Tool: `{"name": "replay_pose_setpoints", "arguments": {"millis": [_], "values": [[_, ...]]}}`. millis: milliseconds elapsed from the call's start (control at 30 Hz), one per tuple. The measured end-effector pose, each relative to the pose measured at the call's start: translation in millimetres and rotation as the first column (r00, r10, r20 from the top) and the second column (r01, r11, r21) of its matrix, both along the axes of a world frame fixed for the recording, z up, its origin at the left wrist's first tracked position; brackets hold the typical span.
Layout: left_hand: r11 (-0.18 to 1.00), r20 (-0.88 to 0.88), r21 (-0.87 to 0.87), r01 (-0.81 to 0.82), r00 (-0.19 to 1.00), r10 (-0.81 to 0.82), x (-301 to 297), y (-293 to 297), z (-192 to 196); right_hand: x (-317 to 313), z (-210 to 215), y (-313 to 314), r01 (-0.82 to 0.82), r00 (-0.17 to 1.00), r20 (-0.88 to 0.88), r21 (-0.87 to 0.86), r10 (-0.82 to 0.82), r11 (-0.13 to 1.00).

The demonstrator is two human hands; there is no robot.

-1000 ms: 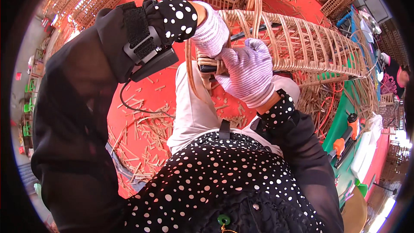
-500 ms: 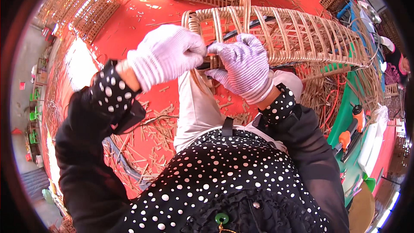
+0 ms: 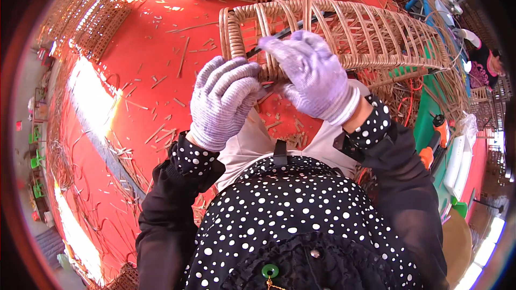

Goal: Assembling and weaving wicker/bamboo strips onto a furniture frame using a pneumatic stapler and hand tools.

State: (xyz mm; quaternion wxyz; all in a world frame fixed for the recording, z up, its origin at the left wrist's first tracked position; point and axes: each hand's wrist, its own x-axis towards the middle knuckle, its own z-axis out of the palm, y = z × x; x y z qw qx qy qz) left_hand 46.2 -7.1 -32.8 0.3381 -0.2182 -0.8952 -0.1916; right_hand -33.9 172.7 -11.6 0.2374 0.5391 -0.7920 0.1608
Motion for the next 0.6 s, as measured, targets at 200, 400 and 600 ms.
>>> {"name": "replay_pose_setpoints", "arguments": {"millis": [200,400,600], "values": [[0.995,0.01,0.039,0.093,0.996,-0.093,0.1,-8.8,5.3,13.6,-14.0,6.4,0.135,0.988,-0.057,-0.09,-0.141,0.987],[0.962,0.066,0.233,0.139,0.985,-0.159,-13.3,-11.7,9.3,12.9,-13.6,-2.3,0.097,0.995,0.019,-0.122,-0.095,0.988],[0.995,0.085,0.023,0.094,0.992,-0.096,-24.7,-17.6,19.4,6.5,-12.6,-3.7,0.067,0.997,0.056,-0.162,-0.058,0.985]]}}
